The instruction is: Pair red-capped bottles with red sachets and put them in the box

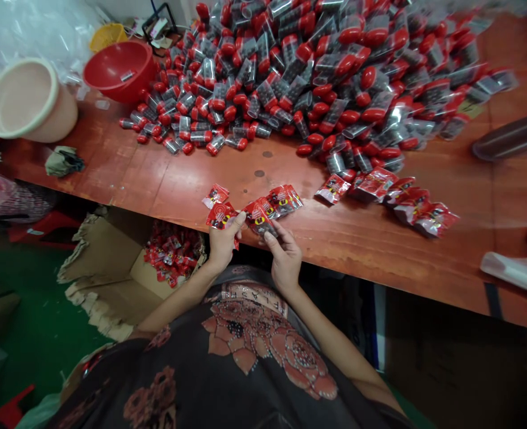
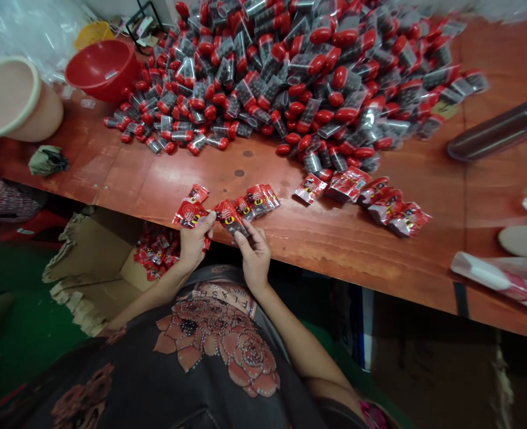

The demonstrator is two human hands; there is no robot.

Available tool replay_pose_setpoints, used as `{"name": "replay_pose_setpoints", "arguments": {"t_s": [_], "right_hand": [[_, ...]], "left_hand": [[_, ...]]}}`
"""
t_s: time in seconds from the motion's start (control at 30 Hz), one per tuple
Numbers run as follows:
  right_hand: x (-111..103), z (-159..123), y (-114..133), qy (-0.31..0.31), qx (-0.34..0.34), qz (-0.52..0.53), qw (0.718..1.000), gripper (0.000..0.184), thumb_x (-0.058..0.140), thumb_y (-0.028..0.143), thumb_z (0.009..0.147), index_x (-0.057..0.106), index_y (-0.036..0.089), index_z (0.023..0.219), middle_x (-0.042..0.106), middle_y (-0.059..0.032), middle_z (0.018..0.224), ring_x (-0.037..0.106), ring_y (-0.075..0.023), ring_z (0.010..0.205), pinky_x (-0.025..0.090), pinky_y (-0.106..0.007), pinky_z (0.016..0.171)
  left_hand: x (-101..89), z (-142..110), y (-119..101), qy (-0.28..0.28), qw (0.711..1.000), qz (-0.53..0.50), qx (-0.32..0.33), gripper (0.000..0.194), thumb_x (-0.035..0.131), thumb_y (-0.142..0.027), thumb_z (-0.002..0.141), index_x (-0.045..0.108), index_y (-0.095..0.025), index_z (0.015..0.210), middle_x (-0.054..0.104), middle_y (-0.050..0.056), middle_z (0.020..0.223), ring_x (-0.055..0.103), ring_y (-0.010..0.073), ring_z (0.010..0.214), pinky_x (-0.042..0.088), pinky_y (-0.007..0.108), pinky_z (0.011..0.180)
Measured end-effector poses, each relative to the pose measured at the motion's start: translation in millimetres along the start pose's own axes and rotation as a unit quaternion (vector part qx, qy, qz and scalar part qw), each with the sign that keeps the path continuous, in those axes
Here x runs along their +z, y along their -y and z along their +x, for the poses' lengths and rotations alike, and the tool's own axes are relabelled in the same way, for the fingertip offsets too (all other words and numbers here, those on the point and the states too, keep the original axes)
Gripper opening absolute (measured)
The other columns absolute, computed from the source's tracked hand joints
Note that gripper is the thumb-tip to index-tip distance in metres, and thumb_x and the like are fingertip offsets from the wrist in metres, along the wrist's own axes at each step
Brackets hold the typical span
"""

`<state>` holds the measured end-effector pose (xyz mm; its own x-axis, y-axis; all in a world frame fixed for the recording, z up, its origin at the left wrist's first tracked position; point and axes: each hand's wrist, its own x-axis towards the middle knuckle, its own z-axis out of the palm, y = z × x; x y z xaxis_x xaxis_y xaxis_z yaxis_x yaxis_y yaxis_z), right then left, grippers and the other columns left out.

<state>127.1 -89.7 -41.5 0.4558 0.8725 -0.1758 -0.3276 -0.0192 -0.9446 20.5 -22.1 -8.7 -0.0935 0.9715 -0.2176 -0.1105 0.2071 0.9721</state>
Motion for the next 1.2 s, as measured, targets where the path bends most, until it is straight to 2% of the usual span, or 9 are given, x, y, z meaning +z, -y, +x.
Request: {"name": "replay_pose_setpoints", "arguments": {"t_s": [0.2, 0.4, 0.5, 0.6, 0.73, 0.83, 0.93, 1.03, 1.2], "right_hand": [[3.0, -2.3, -1.6, 0.015, -0.004, 0.011, 1.0, 0.036, 0.067, 0.032, 0.082, 0.066, 0.033, 0.119, 0.057, -0.0018, 0.106, 0.062, -0.0153, 0.089, 0.061, -0.035, 0.078], [0.7, -2.2, -4.2, 0.029, -0.008, -0.022, 0.999, 0.038, 0.064, 0.035, 0.085, 0.064, 0.032, 0.123, 0.059, -0.0029, 0.11, 0.062, -0.017, 0.093, 0.059, -0.038, 0.082], [0.2, -2.1, -4.0, 0.024, -0.005, -0.029, 0.999, 0.04, 0.065, 0.036, 0.083, 0.064, 0.03, 0.123, 0.062, -0.0035, 0.11, 0.062, -0.0181, 0.096, 0.057, -0.039, 0.086], [0.8, -1.8, -2.3, 0.023, 0.013, -0.004, 1.0, 0.043, 0.067, 0.035, 0.082, 0.063, 0.03, 0.124, 0.064, -0.0034, 0.112, 0.063, -0.018, 0.097, 0.057, -0.038, 0.087], [-1.3, 2.6, 1.7, 0.058, 0.048, 0.019, 0.997, 0.049, 0.07, 0.034, 0.079, 0.06, 0.033, 0.127, 0.067, -0.0016, 0.11, 0.064, -0.0157, 0.082, 0.058, -0.035, 0.076], [-4.5, 8.3, 3.6, 0.081, 0.074, 0.016, 0.994, 0.044, 0.073, 0.035, 0.075, 0.066, 0.031, 0.118, 0.069, -0.0008, 0.102, 0.063, -0.0156, 0.077, 0.058, -0.036, 0.073], [-6.9, 12.9, 3.5, 0.054, 0.085, 0.027, 0.995, 0.037, 0.078, 0.033, 0.069, 0.07, 0.027, 0.105, 0.069, 0.0011, 0.089, 0.062, -0.0145, 0.073, 0.056, -0.033, 0.071], [-9.9, 18.2, 2.9, 0.026, 0.066, 0.012, 0.997, 0.031, 0.08, 0.03, 0.066, 0.072, 0.023, 0.094, 0.066, 0.0031, 0.079, 0.059, -0.0127, 0.07, 0.052, -0.03, 0.072], [-19.7, 40.4, 4.8, -0.019, -0.044, -0.118, 0.992, 0.032, 0.075, 0.038, 0.071, 0.071, 0.022, 0.098, 0.061, -0.0007, 0.092, 0.057, -0.014, 0.076, 0.051, -0.033, 0.077]], "left_hand": [[0.6, -6.1, 8.6, -0.002, 1.0, -0.006, 0.022, 0.028, 0.067, -0.046, 0.08, 0.059, -0.019, 0.082, 0.047, -0.007, 0.05, 0.041, 0.0074, 0.042, 0.032, 0.021, 0.044], [0.9, -13.3, 9.3, 0.01, 1.0, 0.0, -0.015, 0.039, 0.065, -0.053, 0.078, 0.051, -0.019, 0.066, 0.048, -0.005, 0.048, 0.043, 0.0073, 0.042, 0.033, 0.022, 0.043], [2.1, -16.9, 5.9, 0.036, 0.998, 0.005, -0.057, 0.041, 0.077, -0.045, 0.068, 0.048, -0.018, 0.057, 0.048, -0.005, 0.049, 0.043, 0.0062, 0.044, 0.035, 0.021, 0.045], [3.2, -18.9, 4.7, 0.052, 0.993, -0.009, -0.102, 0.036, 0.083, -0.036, 0.06, 0.053, -0.017, 0.061, 0.051, -0.005, 0.055, 0.042, 0.0054, 0.045, 0.033, 0.021, 0.044], [0.7, -15.1, 3.7, 0.074, 0.99, -0.018, -0.12, 0.033, 0.084, -0.032, 0.058, 0.056, -0.016, 0.063, 0.054, -0.003, 0.06, 0.043, 0.0048, 0.047, 0.032, 0.019, 0.041], [-2.7, -9.9, 3.3, 0.087, 0.99, -0.017, -0.111, 0.034, 0.085, -0.032, 0.056, 0.056, -0.015, 0.063, 0.054, -0.004, 0.06, 0.042, 0.0047, 0.047, 0.031, 0.019, 0.041], [-3.1, -7.9, 6.5, 0.113, 0.986, -0.005, -0.123, 0.036, 0.085, -0.034, 0.057, 0.054, -0.015, 0.061, 0.05, -0.004, 0.056, 0.04, 0.0044, 0.045, 0.028, 0.019, 0.04], [0.6, -7.3, 12.9, 0.135, 0.981, -0.006, -0.141, 0.036, 0.084, -0.037, 0.059, 0.055, -0.015, 0.062, 0.049, -0.005, 0.055, 0.039, 0.0045, 0.044, 0.028, 0.019, 0.04], [5.6, 4.1, 20.0, 0.114, 0.986, -0.017, -0.119, 0.037, 0.077, -0.048, 0.067, 0.059, -0.015, 0.067, 0.052, -0.003, 0.051, 0.041, 0.0051, 0.042, 0.029, 0.019, 0.041]]}}
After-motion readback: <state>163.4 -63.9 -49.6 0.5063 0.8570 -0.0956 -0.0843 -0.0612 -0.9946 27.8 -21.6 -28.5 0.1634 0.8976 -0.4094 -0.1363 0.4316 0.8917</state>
